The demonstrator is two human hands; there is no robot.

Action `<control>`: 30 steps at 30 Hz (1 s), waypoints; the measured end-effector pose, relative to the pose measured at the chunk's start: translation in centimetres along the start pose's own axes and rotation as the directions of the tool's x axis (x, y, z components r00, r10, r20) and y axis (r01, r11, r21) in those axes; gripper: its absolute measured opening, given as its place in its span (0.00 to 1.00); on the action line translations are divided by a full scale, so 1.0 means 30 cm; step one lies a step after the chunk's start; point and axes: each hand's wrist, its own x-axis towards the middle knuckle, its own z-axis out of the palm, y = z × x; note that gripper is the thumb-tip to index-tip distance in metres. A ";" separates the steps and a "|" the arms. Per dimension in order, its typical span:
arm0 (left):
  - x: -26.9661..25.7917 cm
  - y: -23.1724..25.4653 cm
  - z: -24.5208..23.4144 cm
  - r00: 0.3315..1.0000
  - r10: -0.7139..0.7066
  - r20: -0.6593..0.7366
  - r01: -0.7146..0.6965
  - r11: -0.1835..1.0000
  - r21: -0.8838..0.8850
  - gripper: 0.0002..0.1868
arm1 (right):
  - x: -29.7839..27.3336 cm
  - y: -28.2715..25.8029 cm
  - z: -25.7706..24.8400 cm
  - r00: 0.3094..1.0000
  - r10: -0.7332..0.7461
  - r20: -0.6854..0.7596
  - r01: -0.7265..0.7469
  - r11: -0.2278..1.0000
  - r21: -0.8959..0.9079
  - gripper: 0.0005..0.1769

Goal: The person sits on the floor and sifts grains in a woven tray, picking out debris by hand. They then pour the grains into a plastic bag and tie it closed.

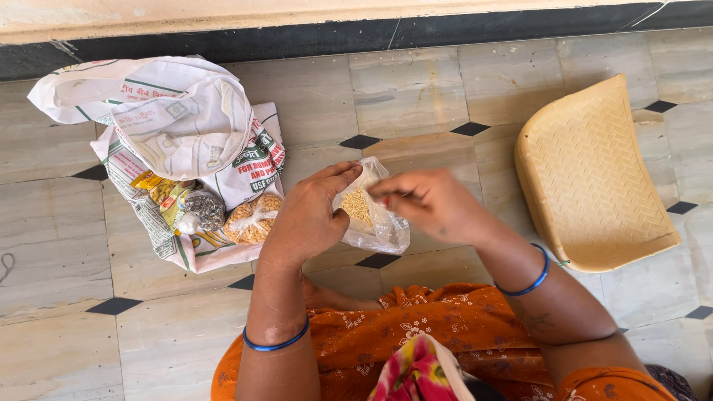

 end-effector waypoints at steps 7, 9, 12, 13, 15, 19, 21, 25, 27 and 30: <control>-0.008 -0.022 -0.003 0.996 0.080 -0.046 -0.079 0.997 0.018 0.37 | 0.000 -0.096 0.042 0.964 -0.249 -0.094 0.216 0.938 -0.271 0.12; -0.006 -0.029 -0.001 0.994 0.099 -0.051 -0.097 0.995 0.029 0.37 | -0.057 -0.014 0.004 0.933 -0.269 -0.238 0.229 0.956 -0.184 0.09; 0.000 -0.025 0.003 0.998 0.046 -0.038 -0.045 0.999 0.021 0.37 | -0.157 0.167 -0.085 0.961 -0.121 -0.247 0.055 0.964 -0.260 0.06; -0.001 -0.019 0.008 0.999 0.014 -0.031 -0.013 1.000 0.017 0.37 | -0.182 0.240 -0.116 0.985 -0.078 -0.155 0.010 0.917 -0.399 0.05; 0.003 0.001 0.016 1.000 -0.021 -0.020 0.021 1.000 0.012 0.36 | -0.235 0.383 -0.138 0.984 0.175 0.045 -0.109 0.775 -0.623 0.07; 0.004 0.020 0.020 0.999 -0.021 -0.029 0.023 0.999 0.035 0.36 | -0.321 0.615 -0.076 0.735 0.641 0.219 -0.166 0.484 -0.859 0.14; 0.001 0.022 0.016 0.999 -0.042 -0.027 0.043 0.998 0.048 0.35 | -0.340 0.674 -0.051 0.636 0.726 0.259 -0.144 0.442 -0.885 0.16; 0.009 0.018 0.010 0.998 -0.057 -0.028 0.059 0.997 0.053 0.35 | -0.335 0.707 -0.038 0.633 0.720 0.284 -0.072 0.420 -0.905 0.17; 0.012 0.014 0.015 0.998 -0.059 -0.032 0.060 0.997 0.038 0.35 | -0.330 0.701 -0.032 0.661 0.688 0.300 -0.010 0.408 -0.913 0.17; 0.015 0.007 0.022 0.999 -0.017 -0.036 0.018 0.999 0.030 0.34 | -0.292 0.691 -0.062 0.802 0.584 0.124 -0.152 0.400 -0.904 0.15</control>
